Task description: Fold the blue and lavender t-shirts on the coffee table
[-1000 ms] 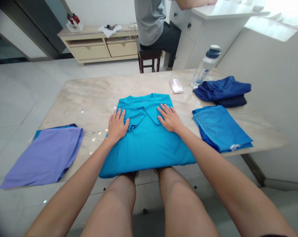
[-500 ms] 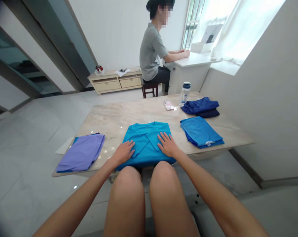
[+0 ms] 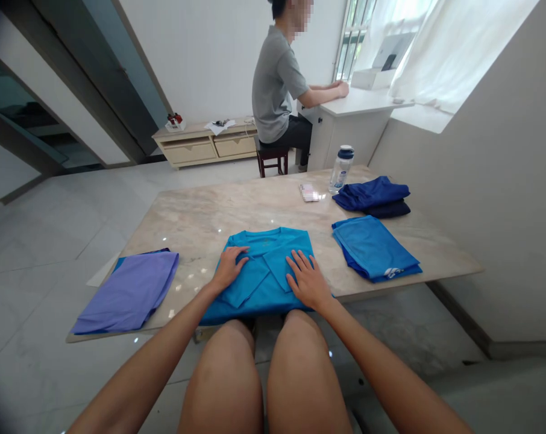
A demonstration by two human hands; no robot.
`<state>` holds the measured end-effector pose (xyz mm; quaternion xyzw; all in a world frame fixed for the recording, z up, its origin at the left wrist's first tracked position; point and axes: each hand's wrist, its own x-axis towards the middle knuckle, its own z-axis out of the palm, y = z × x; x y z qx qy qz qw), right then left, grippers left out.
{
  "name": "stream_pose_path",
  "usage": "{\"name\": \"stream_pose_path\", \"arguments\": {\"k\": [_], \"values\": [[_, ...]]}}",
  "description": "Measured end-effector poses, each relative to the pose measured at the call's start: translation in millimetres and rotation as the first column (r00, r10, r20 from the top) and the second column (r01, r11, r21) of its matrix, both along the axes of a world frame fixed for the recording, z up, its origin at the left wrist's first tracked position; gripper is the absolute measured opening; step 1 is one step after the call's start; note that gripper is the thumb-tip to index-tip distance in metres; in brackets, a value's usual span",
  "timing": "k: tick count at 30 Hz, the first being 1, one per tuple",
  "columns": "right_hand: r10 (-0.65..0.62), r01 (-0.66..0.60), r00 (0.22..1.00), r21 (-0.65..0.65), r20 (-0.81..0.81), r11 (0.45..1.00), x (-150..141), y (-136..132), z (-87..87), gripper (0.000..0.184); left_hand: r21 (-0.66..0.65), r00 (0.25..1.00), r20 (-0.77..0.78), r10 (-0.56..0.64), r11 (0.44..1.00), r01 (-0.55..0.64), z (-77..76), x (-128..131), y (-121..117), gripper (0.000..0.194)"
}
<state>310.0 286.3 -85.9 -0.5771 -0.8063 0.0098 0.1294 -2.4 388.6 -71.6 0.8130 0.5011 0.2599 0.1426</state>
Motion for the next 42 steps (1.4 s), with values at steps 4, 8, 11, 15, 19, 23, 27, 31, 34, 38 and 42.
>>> {"name": "stream_pose_path", "arguments": {"k": [4,8,11,15,19,23,27,31,34,38,42], "values": [[0.003,-0.003,1.000,0.001,-0.009,1.000,-0.3,-0.5,4.6,0.062,0.034,1.000,0.015,-0.019,0.999,0.018,-7.8,-4.6,-1.4,0.018],[-0.007,0.007,1.000,-0.008,-0.004,1.000,-1.0,-1.3,6.1,0.062,0.062,0.989,0.077,0.126,0.989,-0.131,-5.7,-8.0,2.2,0.018],[-0.013,0.013,1.000,-0.014,0.003,1.000,-1.1,-1.9,5.7,0.063,0.083,0.955,0.112,0.274,0.955,-0.283,0.7,-7.1,0.6,0.019],[-0.023,0.024,1.000,-0.078,0.013,0.997,-1.5,2.4,11.0,0.063,0.153,0.977,0.034,0.209,0.965,-0.212,9.7,-4.6,-23.3,0.038],[-0.025,0.026,1.000,-0.145,0.007,0.989,-9.1,11.3,21.2,0.064,0.105,0.986,-0.164,-0.003,0.994,0.020,6.8,-6.6,-58.0,0.052],[-0.037,0.037,0.999,-0.164,0.002,0.986,-25.6,21.4,22.3,0.065,0.022,0.944,-0.330,0.006,1.000,0.002,-1.4,-7.7,-67.6,0.062],[-0.049,0.053,0.998,-0.127,0.036,0.991,-35.1,38.6,15.6,0.066,0.031,0.925,-0.372,0.076,0.997,-0.069,-4.3,-5.3,-47.4,0.063],[-0.044,0.047,0.998,-0.086,0.039,0.995,-33.8,72.4,9.7,0.066,0.034,0.951,-0.298,0.087,0.996,-0.081,-6.5,-6.7,-7.1,0.063],[-0.037,0.038,0.999,-0.060,0.023,0.997,-31.3,107.7,4.5,0.066,0.010,0.962,-0.260,0.083,0.996,-0.083,-7.8,-10.2,33.9,0.063],[-0.034,0.034,0.999,-0.022,-0.009,0.999,-29.9,162.0,-4.3,0.066,-0.006,0.955,-0.279,0.101,0.994,-0.107,-6.6,-12.6,90.3,0.064],[-0.003,0.001,0.999,-0.038,-0.036,0.999,-28.7,221.4,-11.8,0.068,-0.043,0.934,-0.342,0.102,0.991,-0.125,-5.0,-11.6,139.4,0.067]]}}
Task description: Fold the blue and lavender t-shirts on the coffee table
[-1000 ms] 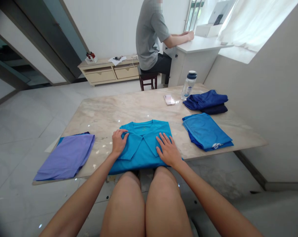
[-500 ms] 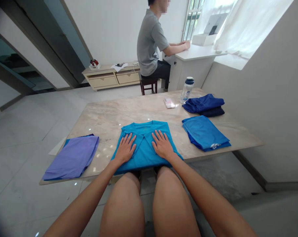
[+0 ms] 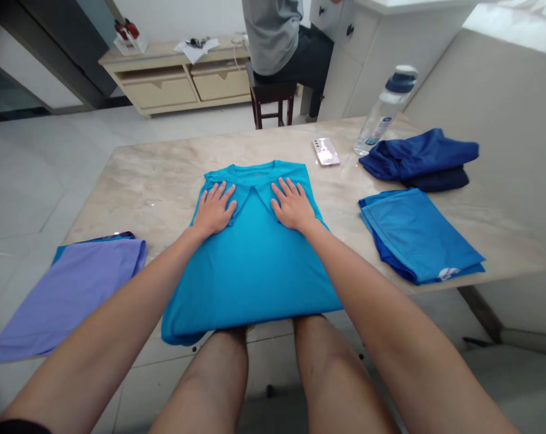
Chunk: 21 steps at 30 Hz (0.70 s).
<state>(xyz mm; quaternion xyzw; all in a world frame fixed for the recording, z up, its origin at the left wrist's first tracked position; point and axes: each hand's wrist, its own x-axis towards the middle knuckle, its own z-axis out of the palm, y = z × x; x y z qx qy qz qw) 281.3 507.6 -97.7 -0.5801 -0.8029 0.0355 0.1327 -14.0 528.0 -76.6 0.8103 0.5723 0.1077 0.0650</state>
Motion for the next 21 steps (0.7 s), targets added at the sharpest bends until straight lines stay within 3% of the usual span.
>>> {"name": "stream_pose_path", "arguments": {"k": [4,8,10,13,15,17,21], "values": [[0.047,-0.047,0.999,-0.030,-0.014,0.998,6.1,61.9,-9.3,0.070,-0.021,0.999,-0.039,0.001,1.000,-0.001,-6.0,-2.6,48.5,0.069],[0.142,-0.142,0.987,0.011,-0.076,0.990,15.1,114.9,-19.3,0.066,0.008,0.996,-0.051,-0.068,0.998,0.069,-18.7,-11.3,94.7,0.066],[0.157,-0.156,0.983,0.025,-0.098,0.987,16.9,133.3,-21.0,0.064,0.046,0.993,-0.052,-0.108,0.993,0.111,-22.9,-15.0,112.2,0.066],[0.130,-0.127,0.987,0.031,-0.095,0.991,13.3,146.5,-17.2,0.081,0.093,0.992,-0.047,-0.116,0.988,0.120,-22.5,-14.6,123.9,0.072],[0.103,-0.093,0.988,0.082,-0.118,0.992,8.4,141.7,-10.2,0.075,0.125,0.997,-0.002,-0.081,0.989,0.081,-17.4,-10.5,115.6,0.067],[0.082,-0.058,0.985,0.152,-0.154,0.987,4.9,122.1,-0.1,0.059,0.152,0.996,0.062,-0.057,0.987,0.047,-9.1,-6.2,88.6,0.060],[0.170,-0.149,0.978,0.164,-0.119,0.975,15.7,35.7,19.7,0.061,0.169,0.986,0.136,-0.101,0.983,0.078,7.3,-16.8,-17.4,0.062]]}}
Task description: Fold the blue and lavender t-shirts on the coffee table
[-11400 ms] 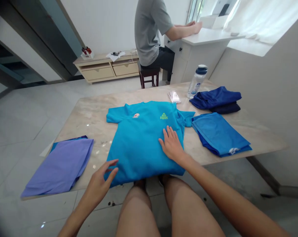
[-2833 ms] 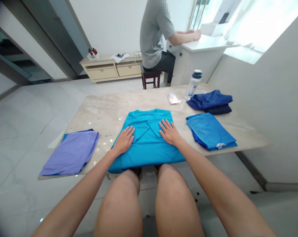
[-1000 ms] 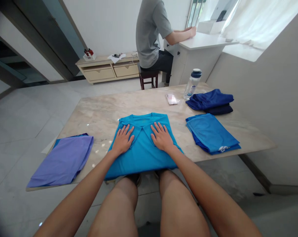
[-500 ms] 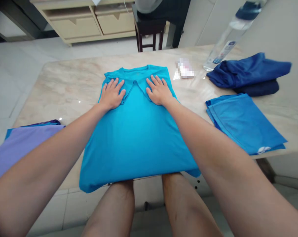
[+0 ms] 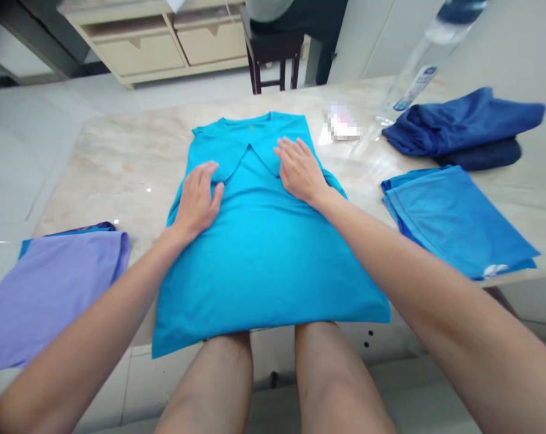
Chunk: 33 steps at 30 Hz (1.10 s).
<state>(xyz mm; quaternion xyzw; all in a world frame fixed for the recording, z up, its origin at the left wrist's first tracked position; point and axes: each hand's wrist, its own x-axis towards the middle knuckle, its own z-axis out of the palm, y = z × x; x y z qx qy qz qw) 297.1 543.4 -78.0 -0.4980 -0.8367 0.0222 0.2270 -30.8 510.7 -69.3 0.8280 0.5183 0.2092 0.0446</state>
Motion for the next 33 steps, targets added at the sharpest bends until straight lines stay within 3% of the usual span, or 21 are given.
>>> {"name": "stream_pose_path", "arguments": {"k": [4,8,12,15,18,22,25,27,29,31,33], "values": [[0.049,-0.048,0.999,-0.034,0.017,0.998,35.1,-121.3,5.2,0.062,-0.103,0.992,0.001,-0.123,0.987,0.122,4.6,-44.2,-121.1,0.062],[0.085,-0.083,0.996,-0.067,0.030,0.994,63.5,-223.9,-0.3,0.062,-0.147,0.995,-0.046,-0.094,0.985,0.086,4.1,-83.8,-203.4,0.059],[0.130,-0.128,0.991,-0.044,0.038,0.991,67.6,-278.2,-8.3,0.060,-0.150,0.991,-0.130,-0.041,0.988,0.022,2.4,-96.1,-238.5,0.060],[0.112,-0.112,0.994,-0.048,0.001,0.993,64.3,-298.2,-7.2,0.057,-0.134,0.985,-0.170,-0.003,0.991,-0.020,3.3,-92.9,-250.2,0.060],[0.075,-0.073,0.997,-0.112,0.009,0.991,60.7,-313.4,5.0,0.056,-0.121,0.986,-0.166,-0.002,0.992,-0.018,10.9,-86.6,-263.0,0.057],[0.027,-0.006,0.997,-0.277,0.074,0.961,60.6,-318.1,37.3,0.045,-0.250,0.987,-0.161,0.006,0.967,-0.046,42.4,-83.7,-276.2,0.048],[-0.040,0.068,0.995,-0.337,0.088,0.939,68.9,-295.7,61.8,0.037,-0.406,0.991,-0.130,0.042,0.909,-0.092,77.4,-86.0,-264.8,0.041],[-0.124,0.129,0.992,-0.334,0.035,0.934,76.0,-267.0,71.1,0.033,-0.438,0.994,-0.041,0.097,0.893,-0.105,95.8,-86.9,-241.3,0.037],[-0.240,0.192,0.968,-0.388,-0.078,0.902,80.7,-230.6,72.9,0.029,-0.450,0.981,0.057,0.185,0.882,-0.141,103.5,-86.2,-206.1,0.034],[-0.384,0.243,0.903,-0.504,-0.195,0.829,81.2,-190.6,68.8,0.025,-0.470,0.943,0.142,0.301,0.859,-0.204,98.9,-84.0,-163.2,0.031],[-0.534,0.295,0.809,-0.615,-0.247,0.731,78.7,-150.6,61.7,0.025,-0.481,0.900,0.197,0.388,0.838,-0.256,84.8,-80.7,-117.6,0.031]]}}
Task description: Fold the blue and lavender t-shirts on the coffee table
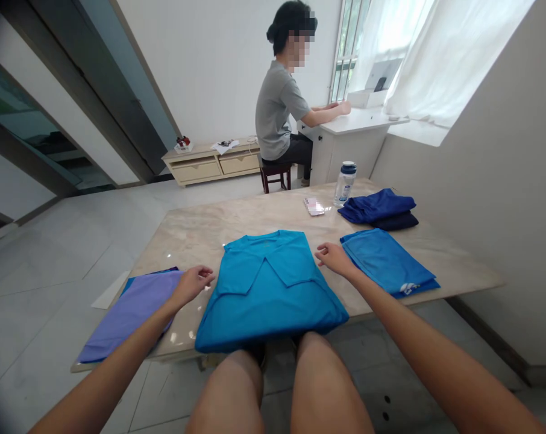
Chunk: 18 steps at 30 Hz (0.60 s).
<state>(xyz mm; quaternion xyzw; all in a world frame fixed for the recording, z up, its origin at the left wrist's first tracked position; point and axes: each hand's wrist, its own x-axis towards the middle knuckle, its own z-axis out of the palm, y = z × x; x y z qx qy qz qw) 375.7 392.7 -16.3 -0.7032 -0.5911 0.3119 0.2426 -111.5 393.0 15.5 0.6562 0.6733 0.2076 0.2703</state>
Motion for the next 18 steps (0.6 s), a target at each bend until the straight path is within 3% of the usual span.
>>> {"name": "stream_pose_path", "arguments": {"k": [3,6,8,14,16,18], "values": [[-0.147,0.143,0.988,-0.095,-0.041,0.985,-4.0,53.8,-10.9,0.030,0.012,0.998,0.033,0.054,0.998,-0.054,-26.9,6.5,62.8,0.037],[-0.179,0.165,0.981,-0.155,-0.081,0.974,-5.1,95.3,-15.9,0.037,0.000,0.997,0.027,0.066,0.998,-0.066,-45.9,12.8,109.5,0.047],[-0.172,0.150,0.980,-0.205,-0.097,0.967,-5.5,115.4,-14.6,0.043,-0.021,0.999,-0.033,0.034,0.999,-0.035,-50.4,15.6,130.6,0.052],[0.032,-0.041,0.999,-0.250,-0.041,0.967,-16.5,145.0,-3.3,0.033,-0.161,0.913,-0.264,-0.311,0.947,0.276,-39.5,17.9,160.9,0.037],[0.034,-0.045,0.998,-0.213,-0.059,0.976,-24.5,153.7,-0.4,0.025,-0.143,0.912,-0.292,-0.287,0.956,0.255,-33.2,17.7,170.1,0.032],[-0.031,0.020,0.996,-0.129,-0.086,0.991,-33.2,168.2,3.8,0.022,-0.066,0.929,-0.326,-0.177,0.984,0.164,-24.4,17.8,183.4,0.027]]}}
